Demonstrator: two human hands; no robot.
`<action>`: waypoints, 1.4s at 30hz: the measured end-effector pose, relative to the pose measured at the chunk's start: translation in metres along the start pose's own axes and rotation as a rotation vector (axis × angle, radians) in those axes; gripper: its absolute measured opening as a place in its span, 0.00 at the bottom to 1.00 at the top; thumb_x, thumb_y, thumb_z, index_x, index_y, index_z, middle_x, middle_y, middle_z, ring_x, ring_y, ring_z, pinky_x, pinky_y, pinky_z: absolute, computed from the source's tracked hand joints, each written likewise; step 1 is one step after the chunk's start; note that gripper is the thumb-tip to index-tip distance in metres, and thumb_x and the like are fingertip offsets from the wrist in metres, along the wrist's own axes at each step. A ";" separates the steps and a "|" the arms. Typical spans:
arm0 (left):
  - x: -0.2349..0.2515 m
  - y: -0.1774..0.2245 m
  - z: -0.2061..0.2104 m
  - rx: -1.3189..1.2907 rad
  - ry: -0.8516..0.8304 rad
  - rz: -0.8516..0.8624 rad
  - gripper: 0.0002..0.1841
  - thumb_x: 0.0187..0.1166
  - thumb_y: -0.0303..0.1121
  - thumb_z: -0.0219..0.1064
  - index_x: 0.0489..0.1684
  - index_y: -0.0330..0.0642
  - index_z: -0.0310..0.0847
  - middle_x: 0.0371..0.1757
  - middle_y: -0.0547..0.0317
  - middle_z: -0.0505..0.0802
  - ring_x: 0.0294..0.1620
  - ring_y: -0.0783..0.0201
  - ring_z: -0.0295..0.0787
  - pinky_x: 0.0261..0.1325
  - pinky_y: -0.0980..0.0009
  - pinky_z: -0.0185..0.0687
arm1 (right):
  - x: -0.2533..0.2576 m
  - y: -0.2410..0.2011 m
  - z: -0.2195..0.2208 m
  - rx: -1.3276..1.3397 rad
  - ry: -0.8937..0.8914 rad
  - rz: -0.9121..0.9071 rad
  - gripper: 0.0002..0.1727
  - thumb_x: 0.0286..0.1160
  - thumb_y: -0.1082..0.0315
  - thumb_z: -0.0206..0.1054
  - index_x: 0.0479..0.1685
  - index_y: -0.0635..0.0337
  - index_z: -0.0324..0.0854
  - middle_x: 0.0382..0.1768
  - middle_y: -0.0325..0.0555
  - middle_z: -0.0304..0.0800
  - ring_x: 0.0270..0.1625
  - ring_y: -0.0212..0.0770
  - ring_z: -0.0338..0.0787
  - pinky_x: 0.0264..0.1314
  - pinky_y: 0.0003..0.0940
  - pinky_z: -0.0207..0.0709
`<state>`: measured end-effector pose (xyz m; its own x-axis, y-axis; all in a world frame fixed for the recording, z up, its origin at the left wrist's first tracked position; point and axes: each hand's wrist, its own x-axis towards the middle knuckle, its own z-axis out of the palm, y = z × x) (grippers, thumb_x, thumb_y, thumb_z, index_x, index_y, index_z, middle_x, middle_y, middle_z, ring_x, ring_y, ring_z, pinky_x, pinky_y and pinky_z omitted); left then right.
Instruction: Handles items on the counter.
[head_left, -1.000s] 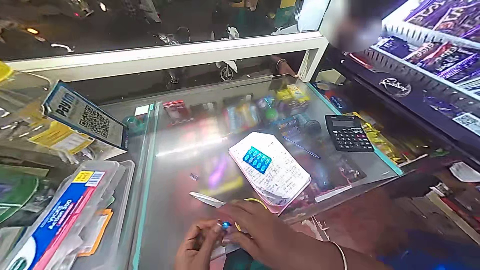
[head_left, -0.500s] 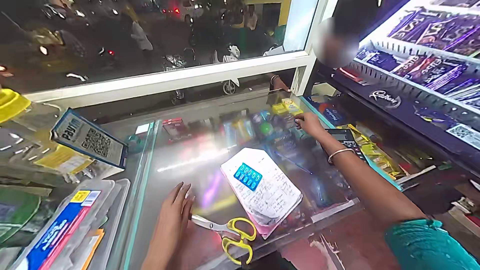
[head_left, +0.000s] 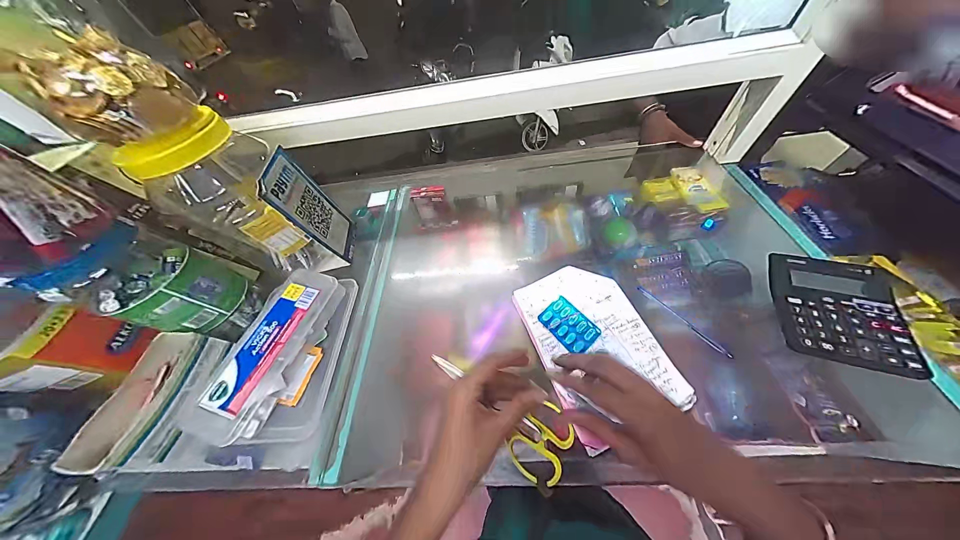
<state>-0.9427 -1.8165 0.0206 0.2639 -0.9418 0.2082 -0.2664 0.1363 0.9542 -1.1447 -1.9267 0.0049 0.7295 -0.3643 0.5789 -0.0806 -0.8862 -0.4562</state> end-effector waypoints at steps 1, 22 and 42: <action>-0.004 0.004 0.010 -0.064 -0.048 -0.028 0.24 0.70 0.29 0.78 0.64 0.29 0.83 0.55 0.54 0.95 0.39 0.74 0.95 0.45 0.77 0.93 | -0.001 -0.006 0.011 0.012 0.015 -0.036 0.16 0.87 0.57 0.62 0.64 0.53 0.86 0.61 0.49 0.90 0.62 0.41 0.88 0.68 0.27 0.79; 0.111 -0.027 0.038 0.837 -0.297 0.864 0.11 0.81 0.28 0.60 0.42 0.34 0.91 0.31 0.51 0.95 0.31 0.56 0.95 0.37 0.61 0.88 | -0.060 -0.022 -0.014 0.422 0.648 0.679 0.11 0.67 0.76 0.73 0.48 0.67 0.92 0.46 0.45 0.91 0.38 0.30 0.95 0.41 0.25 0.94; 0.032 -0.010 0.099 1.044 -0.057 0.181 0.09 0.74 0.30 0.72 0.37 0.31 0.92 0.51 0.38 0.94 0.55 0.38 0.92 0.44 0.46 0.87 | -0.021 0.026 -0.012 -0.023 0.083 0.529 0.10 0.75 0.69 0.72 0.48 0.63 0.95 0.46 0.57 0.94 0.53 0.54 0.91 0.61 0.42 0.82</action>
<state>-1.0232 -1.8782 -0.0035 0.1038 -0.9506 0.2926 -0.9686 -0.0297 0.2470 -1.1707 -1.9455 -0.0113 0.5289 -0.7835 0.3263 -0.4380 -0.5813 -0.6857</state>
